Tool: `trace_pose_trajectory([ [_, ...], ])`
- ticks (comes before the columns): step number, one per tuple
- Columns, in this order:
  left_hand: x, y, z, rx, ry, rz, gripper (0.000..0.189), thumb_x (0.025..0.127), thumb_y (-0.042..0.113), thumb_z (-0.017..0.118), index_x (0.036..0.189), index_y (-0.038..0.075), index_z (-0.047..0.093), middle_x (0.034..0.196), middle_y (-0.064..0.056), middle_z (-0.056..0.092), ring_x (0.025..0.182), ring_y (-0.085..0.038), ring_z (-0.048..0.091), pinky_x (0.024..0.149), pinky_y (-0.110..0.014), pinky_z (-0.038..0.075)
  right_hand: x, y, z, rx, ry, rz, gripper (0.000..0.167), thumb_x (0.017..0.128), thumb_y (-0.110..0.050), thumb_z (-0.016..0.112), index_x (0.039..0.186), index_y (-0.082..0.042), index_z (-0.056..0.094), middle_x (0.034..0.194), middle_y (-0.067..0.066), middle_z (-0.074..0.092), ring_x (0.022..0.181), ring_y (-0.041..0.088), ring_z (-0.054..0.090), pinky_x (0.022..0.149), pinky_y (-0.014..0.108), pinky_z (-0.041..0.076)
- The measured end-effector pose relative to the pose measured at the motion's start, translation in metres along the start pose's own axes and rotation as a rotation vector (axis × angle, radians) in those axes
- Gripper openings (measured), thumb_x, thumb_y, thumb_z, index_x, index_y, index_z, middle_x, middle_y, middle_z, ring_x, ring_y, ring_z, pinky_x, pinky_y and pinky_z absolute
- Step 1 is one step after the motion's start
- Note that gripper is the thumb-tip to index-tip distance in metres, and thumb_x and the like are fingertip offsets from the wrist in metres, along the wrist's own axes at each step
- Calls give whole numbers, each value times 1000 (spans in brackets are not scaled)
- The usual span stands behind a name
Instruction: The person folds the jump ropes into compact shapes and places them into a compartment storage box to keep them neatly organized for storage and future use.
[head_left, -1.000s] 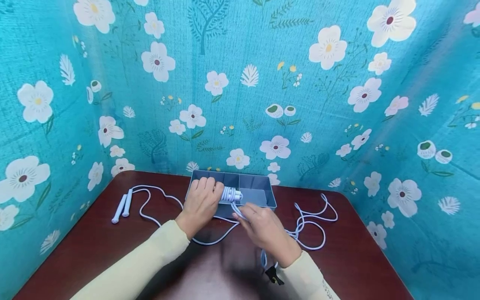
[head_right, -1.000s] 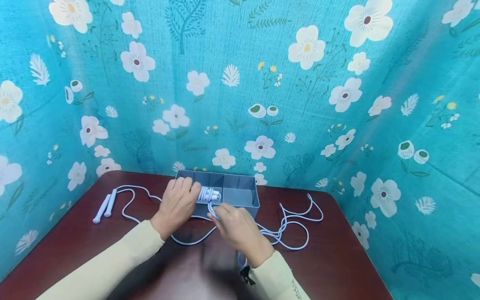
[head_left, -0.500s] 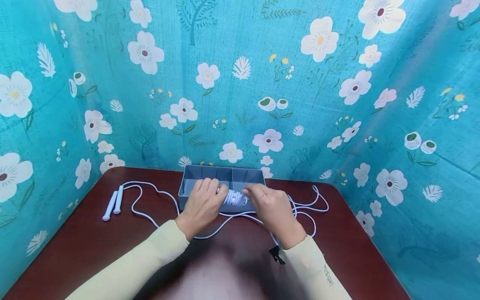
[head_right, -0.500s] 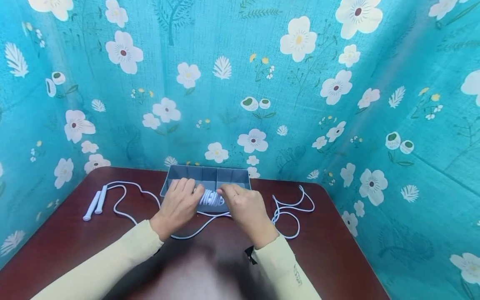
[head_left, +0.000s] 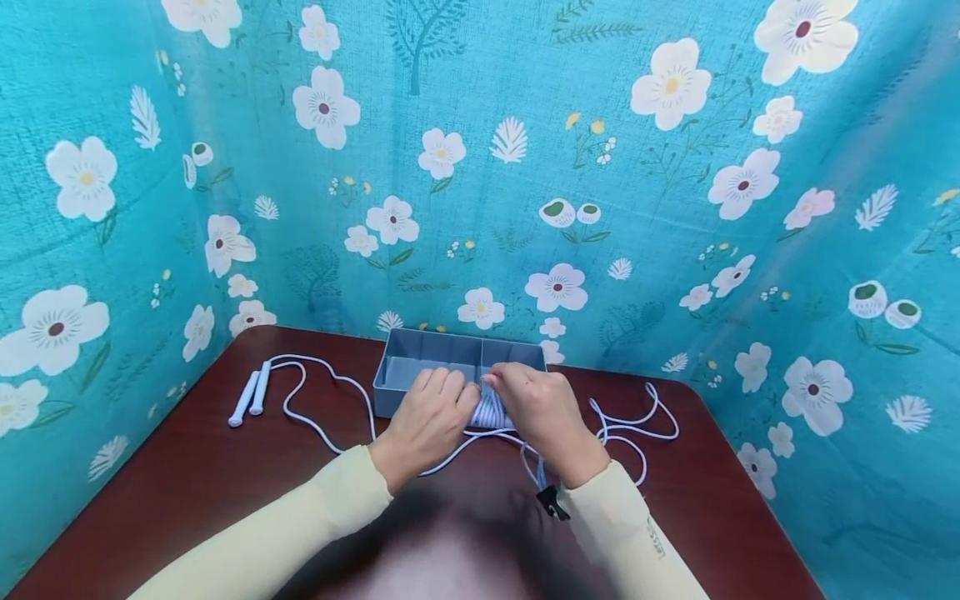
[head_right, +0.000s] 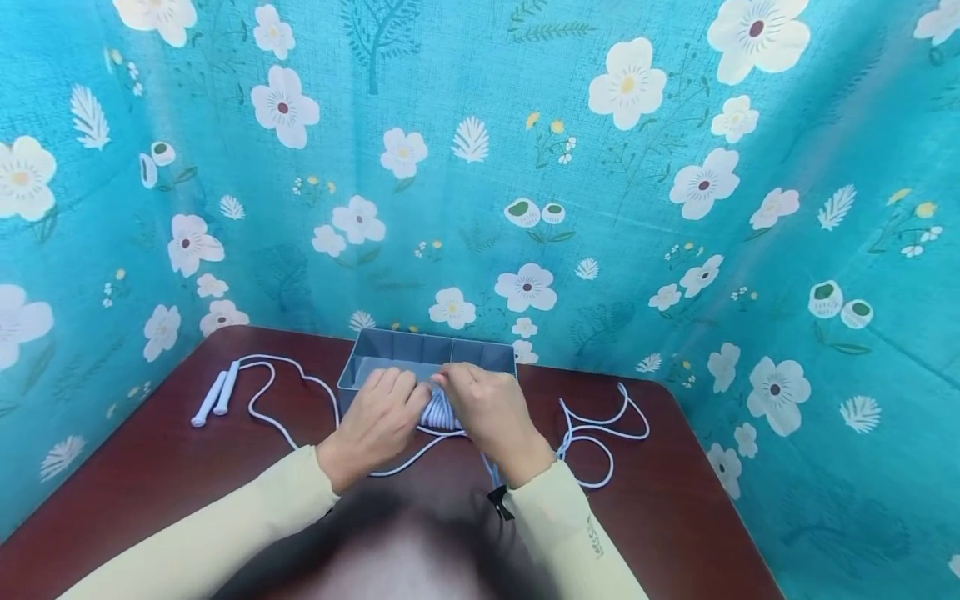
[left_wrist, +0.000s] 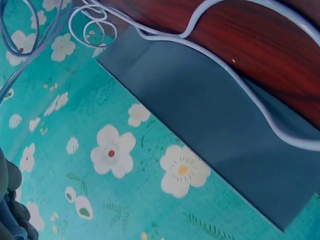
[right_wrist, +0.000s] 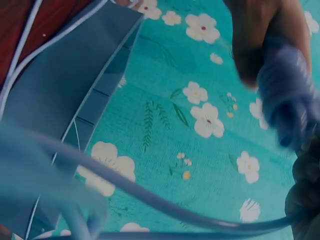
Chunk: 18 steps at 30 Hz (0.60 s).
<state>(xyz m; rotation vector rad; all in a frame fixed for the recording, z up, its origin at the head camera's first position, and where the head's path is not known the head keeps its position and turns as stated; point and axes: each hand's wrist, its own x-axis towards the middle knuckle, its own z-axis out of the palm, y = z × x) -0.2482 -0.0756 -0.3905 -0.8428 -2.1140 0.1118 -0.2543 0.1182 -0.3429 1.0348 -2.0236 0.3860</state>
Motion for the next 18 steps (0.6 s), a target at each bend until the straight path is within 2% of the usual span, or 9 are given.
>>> trace_pose_trajectory([
  [3,2,-1,-4,-17,39,7,18,91,21,48,97,7,57,80,-8,50,73,-22,44,62,-33,36,-4,7,-3,38,16,68,35,100,-33,51,94,-3,67,75,6,67,59,16,64,58,27,54],
  [5,5,-2,-7,-27,77,10,19,91,21,49,99,5,57,82,-9,51,74,-23,46,62,-33,37,-8,13,-4,73,26,116,37,100,-35,50,94,-4,68,77,5,67,60,15,63,59,28,54],
  [10,11,-8,-15,-28,135,-5,19,97,15,41,101,2,56,84,-10,52,74,-23,47,61,-33,39,-15,20,-1,196,43,238,20,97,-25,60,91,-9,71,77,-1,63,65,12,56,59,29,50],
  [13,14,-11,-17,-8,128,-37,17,98,14,43,102,1,55,85,-11,51,75,-23,47,61,-33,40,-17,20,6,265,41,331,13,96,-19,62,91,-10,71,78,-2,63,70,12,57,64,31,50],
  [18,15,-13,-17,-15,86,-104,21,92,14,60,106,0,52,87,-12,51,76,-23,45,61,-31,41,-20,14,16,349,-36,456,20,102,-21,51,92,-13,67,79,-3,62,72,12,56,65,32,50],
])
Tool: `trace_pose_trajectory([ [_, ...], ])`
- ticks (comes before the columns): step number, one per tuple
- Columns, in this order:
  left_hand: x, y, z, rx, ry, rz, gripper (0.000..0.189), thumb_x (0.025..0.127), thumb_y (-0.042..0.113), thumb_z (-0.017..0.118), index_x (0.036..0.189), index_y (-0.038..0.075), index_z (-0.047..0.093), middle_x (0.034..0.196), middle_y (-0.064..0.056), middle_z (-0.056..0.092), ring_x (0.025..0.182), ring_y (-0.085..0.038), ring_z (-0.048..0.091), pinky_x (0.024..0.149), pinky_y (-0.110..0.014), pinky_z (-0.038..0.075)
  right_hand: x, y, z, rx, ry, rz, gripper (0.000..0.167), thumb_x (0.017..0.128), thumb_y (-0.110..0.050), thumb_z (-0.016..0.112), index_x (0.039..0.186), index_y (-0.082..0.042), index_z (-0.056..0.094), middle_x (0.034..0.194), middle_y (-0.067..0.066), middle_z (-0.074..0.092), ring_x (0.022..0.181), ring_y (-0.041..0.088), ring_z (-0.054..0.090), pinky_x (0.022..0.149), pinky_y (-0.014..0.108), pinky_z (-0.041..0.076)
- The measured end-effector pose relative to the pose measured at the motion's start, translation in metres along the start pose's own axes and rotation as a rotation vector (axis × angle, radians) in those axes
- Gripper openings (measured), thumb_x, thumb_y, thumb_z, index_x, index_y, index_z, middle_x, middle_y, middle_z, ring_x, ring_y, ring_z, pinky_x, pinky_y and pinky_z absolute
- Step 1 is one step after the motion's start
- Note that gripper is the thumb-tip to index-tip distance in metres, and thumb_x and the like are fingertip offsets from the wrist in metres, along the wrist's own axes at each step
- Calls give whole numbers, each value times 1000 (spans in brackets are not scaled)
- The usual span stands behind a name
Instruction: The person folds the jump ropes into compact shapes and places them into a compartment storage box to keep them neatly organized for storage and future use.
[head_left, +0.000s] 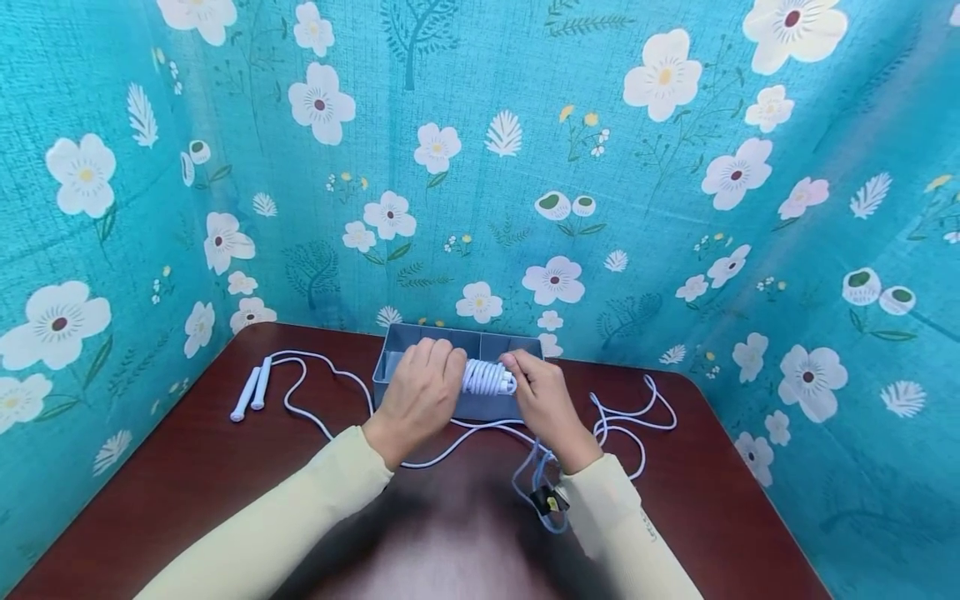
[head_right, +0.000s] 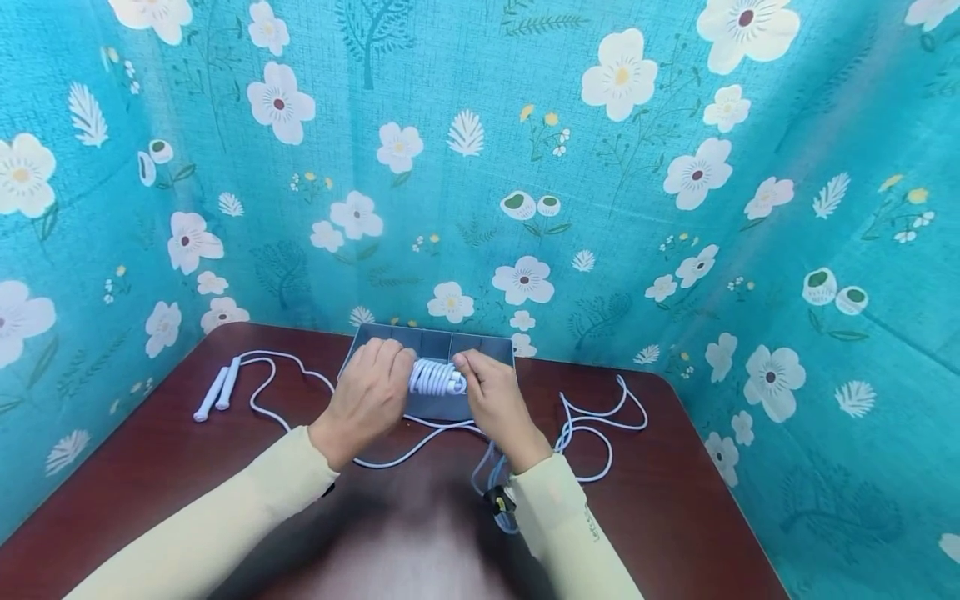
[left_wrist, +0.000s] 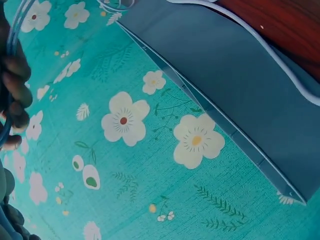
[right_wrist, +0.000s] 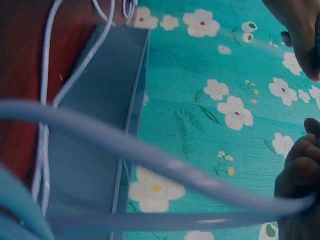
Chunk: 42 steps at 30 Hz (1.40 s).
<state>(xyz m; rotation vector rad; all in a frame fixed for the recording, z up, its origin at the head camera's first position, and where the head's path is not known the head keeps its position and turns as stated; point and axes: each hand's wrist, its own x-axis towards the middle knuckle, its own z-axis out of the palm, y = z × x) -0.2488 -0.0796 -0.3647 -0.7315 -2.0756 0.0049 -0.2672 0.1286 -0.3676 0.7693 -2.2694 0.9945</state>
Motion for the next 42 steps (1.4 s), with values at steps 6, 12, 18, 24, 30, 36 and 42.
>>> trace_pose_trajectory([
  [6,-3,-4,-2,7,-4,-67,31,85,14,70,105,0,52,87,-13,51,75,-23,46,58,-31,41,-11,-5,5,34,-101,13,21,103,-20,46,99,-13,66,87,-3,61,77,11,54,67,33,47],
  [12,-4,-7,0,41,-10,-116,19,89,10,62,101,-1,52,85,-13,50,74,-25,46,56,-33,40,-21,-13,14,-1,-234,-6,16,100,-24,54,103,-11,63,82,-5,55,75,10,52,66,30,47],
  [18,-12,-5,6,-12,-101,-154,31,85,10,70,104,-5,51,84,-14,46,73,-23,40,51,-28,41,-30,-19,30,-145,-341,-46,12,93,-22,66,95,-11,60,80,-7,56,71,10,53,64,28,47],
  [24,-14,-7,13,24,-137,-177,27,88,10,67,104,-5,51,83,-14,45,73,-22,39,50,-26,41,-36,-36,36,-250,-505,-97,16,92,-21,68,91,-12,55,73,-7,48,67,11,51,63,28,47],
  [30,-16,-9,20,74,-176,-199,30,87,11,70,102,-5,49,81,-14,43,71,-22,39,46,-22,39,-39,-55,43,-314,-711,-187,21,88,-23,73,92,-12,55,77,-7,53,69,9,56,64,27,47],
  [36,-13,-4,27,136,-241,-146,24,90,14,66,100,-2,52,80,-13,44,70,-22,40,49,-27,40,-34,-77,30,-573,-664,-405,21,89,-31,71,88,-13,60,76,-5,58,67,11,61,60,28,50],
  [42,-19,3,32,97,-236,-31,9,91,9,58,91,2,53,78,-11,44,69,-23,41,56,-32,37,-16,-93,5,-633,-500,-611,17,90,-24,69,82,-12,60,72,-2,53,55,12,55,47,28,45],
])
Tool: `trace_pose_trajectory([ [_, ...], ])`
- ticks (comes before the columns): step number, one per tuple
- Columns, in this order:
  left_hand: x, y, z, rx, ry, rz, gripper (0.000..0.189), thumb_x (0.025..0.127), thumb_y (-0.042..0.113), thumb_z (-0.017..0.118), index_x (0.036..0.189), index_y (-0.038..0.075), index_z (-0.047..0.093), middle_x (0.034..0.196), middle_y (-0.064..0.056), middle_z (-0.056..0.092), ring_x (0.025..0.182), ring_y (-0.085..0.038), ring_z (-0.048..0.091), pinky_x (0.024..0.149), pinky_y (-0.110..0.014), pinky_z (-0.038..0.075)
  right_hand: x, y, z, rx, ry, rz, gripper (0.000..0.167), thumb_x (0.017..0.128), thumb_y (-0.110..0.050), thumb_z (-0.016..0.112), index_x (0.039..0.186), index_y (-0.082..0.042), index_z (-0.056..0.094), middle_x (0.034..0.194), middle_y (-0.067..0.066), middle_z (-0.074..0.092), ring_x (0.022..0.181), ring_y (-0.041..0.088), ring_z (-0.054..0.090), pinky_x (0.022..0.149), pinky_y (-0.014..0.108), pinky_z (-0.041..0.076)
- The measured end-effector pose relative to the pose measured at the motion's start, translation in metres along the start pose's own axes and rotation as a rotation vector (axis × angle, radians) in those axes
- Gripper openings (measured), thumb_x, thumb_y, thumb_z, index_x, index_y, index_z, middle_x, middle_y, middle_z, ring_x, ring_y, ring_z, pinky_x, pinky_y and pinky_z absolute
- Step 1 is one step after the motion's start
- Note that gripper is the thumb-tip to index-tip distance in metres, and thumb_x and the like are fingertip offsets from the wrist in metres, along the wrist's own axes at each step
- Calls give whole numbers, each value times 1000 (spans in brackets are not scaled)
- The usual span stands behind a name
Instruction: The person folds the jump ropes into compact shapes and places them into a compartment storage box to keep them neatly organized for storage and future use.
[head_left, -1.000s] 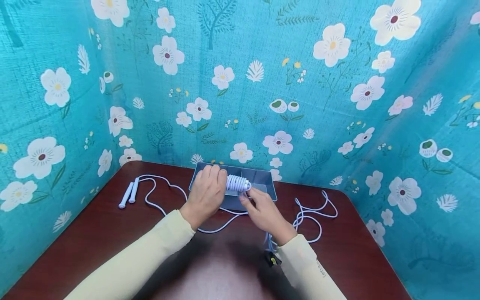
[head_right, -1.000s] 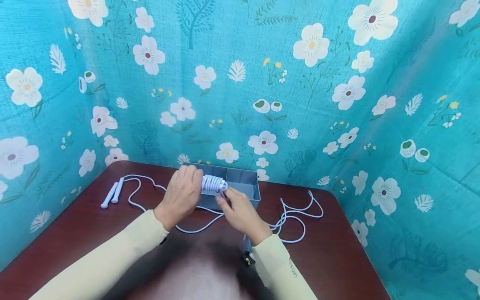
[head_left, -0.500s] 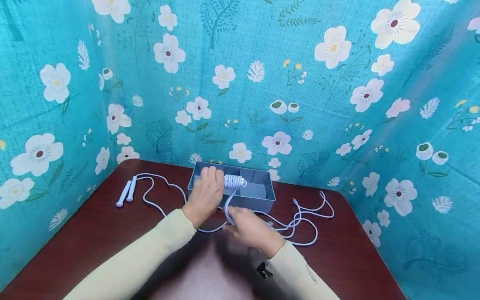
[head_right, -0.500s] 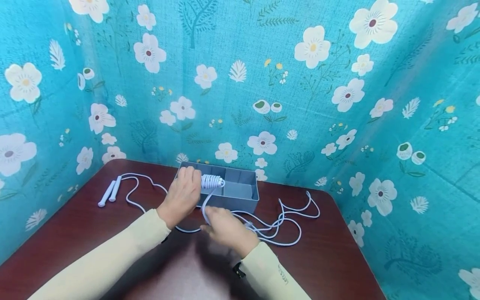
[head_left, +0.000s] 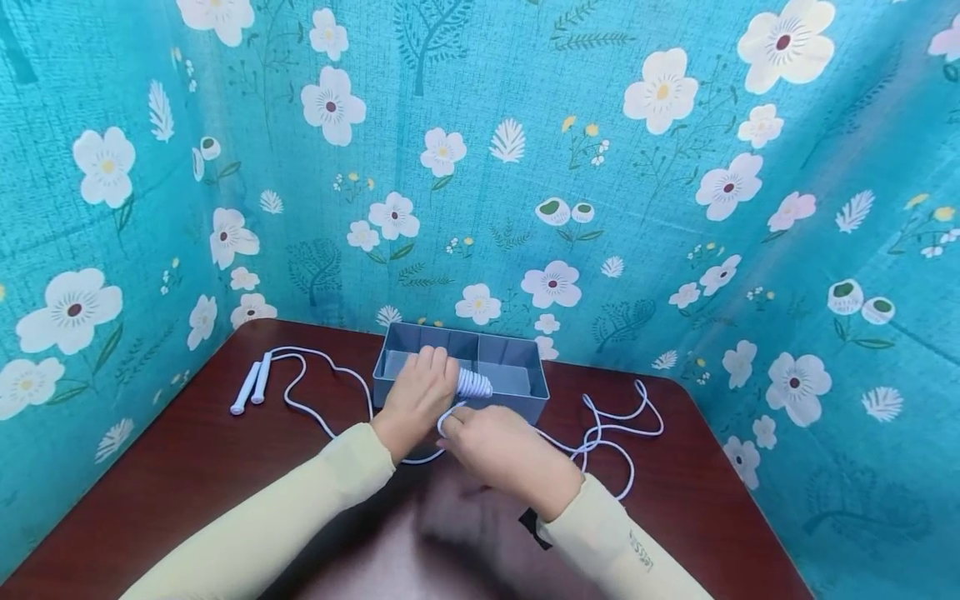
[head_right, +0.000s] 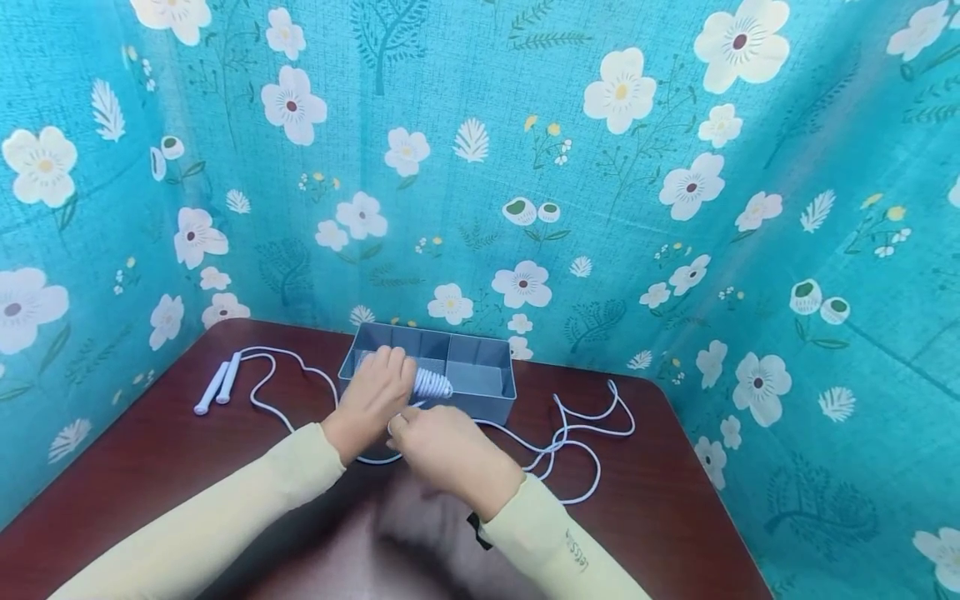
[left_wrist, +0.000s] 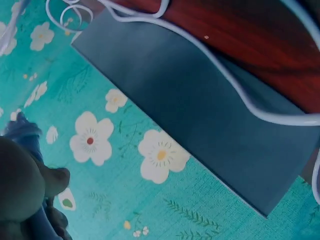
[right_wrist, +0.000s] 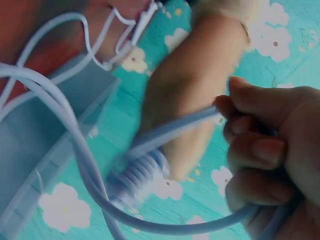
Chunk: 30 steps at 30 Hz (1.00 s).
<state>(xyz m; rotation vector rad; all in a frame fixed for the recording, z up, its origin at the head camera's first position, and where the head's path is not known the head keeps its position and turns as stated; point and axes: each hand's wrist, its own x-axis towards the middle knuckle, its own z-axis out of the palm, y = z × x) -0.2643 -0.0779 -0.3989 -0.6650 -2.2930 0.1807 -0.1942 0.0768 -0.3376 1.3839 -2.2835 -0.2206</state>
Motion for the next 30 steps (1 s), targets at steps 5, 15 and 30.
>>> trace_pose_trajectory([
  [5,-6,5,-1,-128,60,210,6,92,14,57,94,8,55,85,-8,44,75,-22,37,62,-33,33,2,19,-19,-59,81,-66,14,82,-10,73,87,-9,60,80,1,57,46,12,47,43,29,42],
  [15,-11,7,-14,-329,21,395,49,86,6,72,131,11,53,132,-8,50,119,-22,45,104,-35,37,2,58,-30,89,263,-76,21,81,-23,80,87,-14,63,74,-4,51,50,9,45,50,23,44],
  [30,-4,-10,-44,-168,315,376,41,78,10,81,110,-8,61,107,-19,63,101,-28,61,97,-37,45,-7,71,3,335,439,287,20,82,-25,77,86,-10,63,75,-2,61,60,9,54,55,23,47],
])
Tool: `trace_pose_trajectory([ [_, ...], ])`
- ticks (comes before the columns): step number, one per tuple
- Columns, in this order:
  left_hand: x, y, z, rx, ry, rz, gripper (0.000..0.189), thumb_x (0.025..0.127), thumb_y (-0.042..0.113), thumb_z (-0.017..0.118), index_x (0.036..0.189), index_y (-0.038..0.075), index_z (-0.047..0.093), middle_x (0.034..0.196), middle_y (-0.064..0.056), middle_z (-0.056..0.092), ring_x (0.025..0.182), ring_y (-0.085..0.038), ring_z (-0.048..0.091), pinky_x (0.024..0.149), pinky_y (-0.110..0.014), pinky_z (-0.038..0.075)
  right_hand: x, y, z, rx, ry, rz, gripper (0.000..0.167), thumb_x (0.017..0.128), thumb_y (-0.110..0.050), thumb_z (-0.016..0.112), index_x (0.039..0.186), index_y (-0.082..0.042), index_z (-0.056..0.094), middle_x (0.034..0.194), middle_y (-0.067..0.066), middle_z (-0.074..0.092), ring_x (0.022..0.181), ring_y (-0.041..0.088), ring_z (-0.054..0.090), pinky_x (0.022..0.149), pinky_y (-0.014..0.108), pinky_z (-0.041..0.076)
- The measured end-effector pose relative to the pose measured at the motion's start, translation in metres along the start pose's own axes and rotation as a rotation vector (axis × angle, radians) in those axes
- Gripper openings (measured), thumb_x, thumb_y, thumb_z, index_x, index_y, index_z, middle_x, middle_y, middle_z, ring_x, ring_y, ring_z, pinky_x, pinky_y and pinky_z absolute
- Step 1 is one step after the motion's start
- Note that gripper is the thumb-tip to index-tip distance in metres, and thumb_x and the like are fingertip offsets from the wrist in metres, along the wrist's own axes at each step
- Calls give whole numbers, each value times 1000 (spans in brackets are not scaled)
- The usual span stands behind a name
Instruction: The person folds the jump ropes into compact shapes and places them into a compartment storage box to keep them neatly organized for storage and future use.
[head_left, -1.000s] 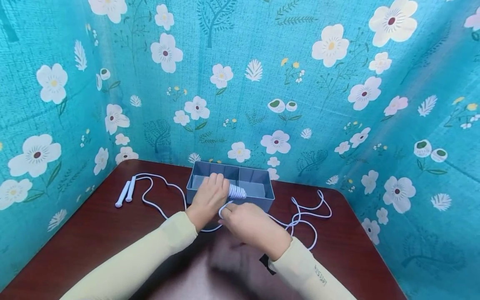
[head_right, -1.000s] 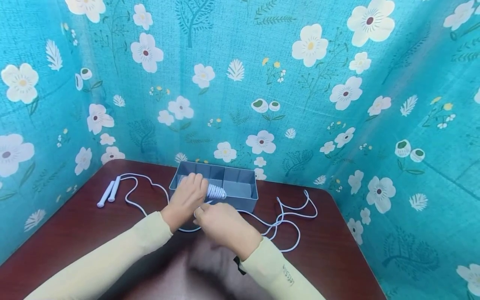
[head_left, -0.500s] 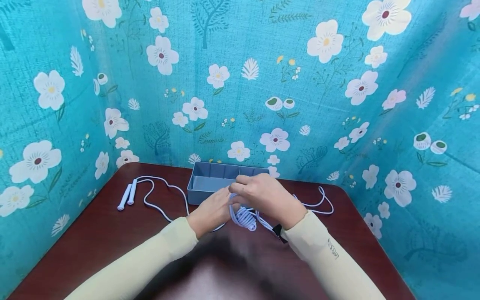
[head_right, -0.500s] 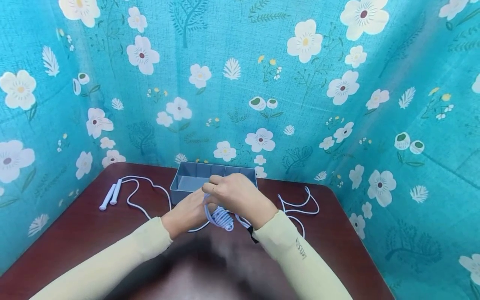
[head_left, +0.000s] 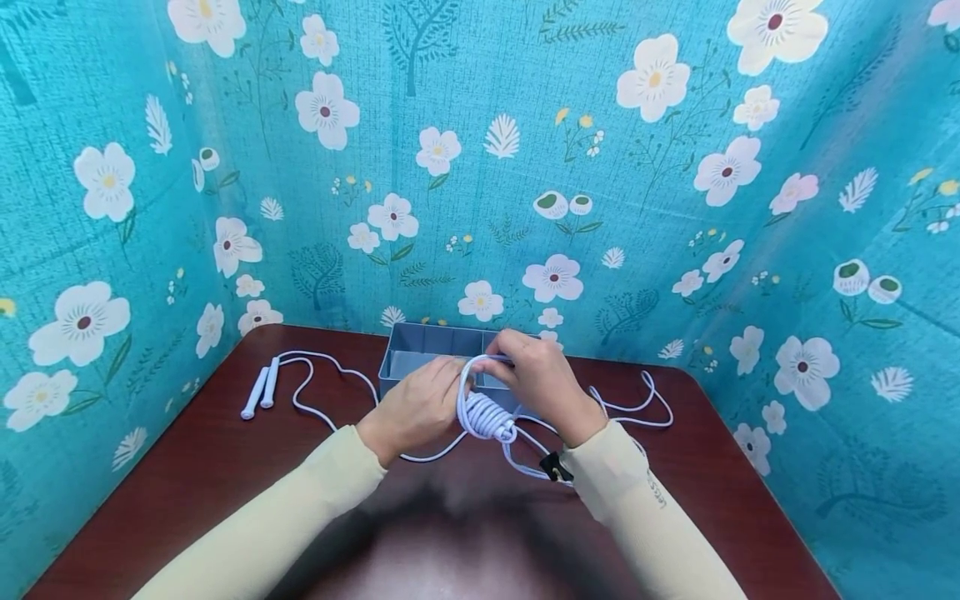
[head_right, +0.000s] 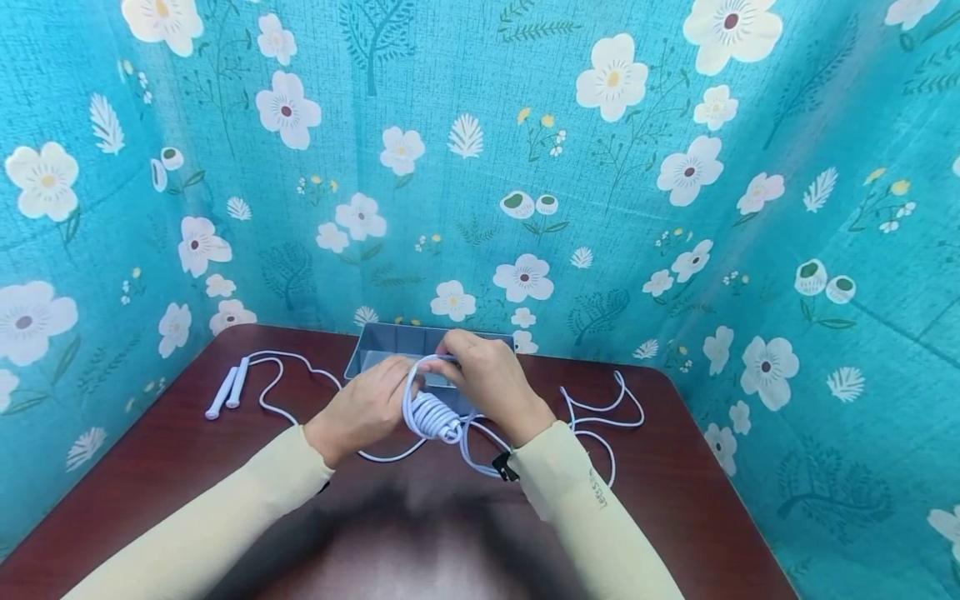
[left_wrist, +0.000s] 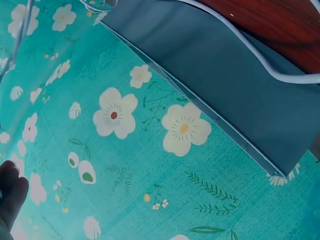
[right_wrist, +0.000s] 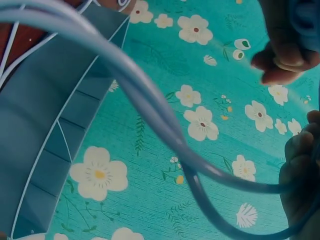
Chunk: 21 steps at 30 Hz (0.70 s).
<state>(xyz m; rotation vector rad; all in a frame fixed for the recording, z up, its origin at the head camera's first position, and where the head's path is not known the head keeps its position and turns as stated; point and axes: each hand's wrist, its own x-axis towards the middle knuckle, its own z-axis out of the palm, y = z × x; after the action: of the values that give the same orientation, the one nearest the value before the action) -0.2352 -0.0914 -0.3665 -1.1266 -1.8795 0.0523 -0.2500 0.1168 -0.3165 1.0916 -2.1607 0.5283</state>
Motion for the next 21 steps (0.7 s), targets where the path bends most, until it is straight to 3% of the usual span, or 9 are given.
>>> trace_pose_trajectory([
  [6,1,-7,-8,40,48,-8,42,75,15,83,105,-7,62,103,-20,66,96,-30,64,92,-40,49,-11,6,12,35,29,-56,14,92,-24,67,94,-10,68,82,0,64,68,10,60,67,25,53],
  [11,4,-8,-8,52,28,-6,34,79,15,78,102,-5,61,95,-16,63,86,-25,60,84,-35,52,-24,6,24,98,-11,-28,10,96,-18,63,103,-13,68,88,-3,64,75,8,61,71,24,53],
  [18,4,-5,-6,47,-11,-30,27,83,10,72,100,-6,61,90,-15,61,79,-23,57,76,-32,53,-37,3,34,7,-64,-73,26,82,-9,73,106,-13,65,92,-3,64,77,12,62,68,28,53],
  [21,3,-6,-5,64,-5,-49,29,83,12,73,102,-6,61,90,-16,63,78,-23,58,75,-32,54,-42,0,36,71,-95,-34,23,82,-8,73,103,-11,64,88,-2,64,74,10,62,68,26,53],
])
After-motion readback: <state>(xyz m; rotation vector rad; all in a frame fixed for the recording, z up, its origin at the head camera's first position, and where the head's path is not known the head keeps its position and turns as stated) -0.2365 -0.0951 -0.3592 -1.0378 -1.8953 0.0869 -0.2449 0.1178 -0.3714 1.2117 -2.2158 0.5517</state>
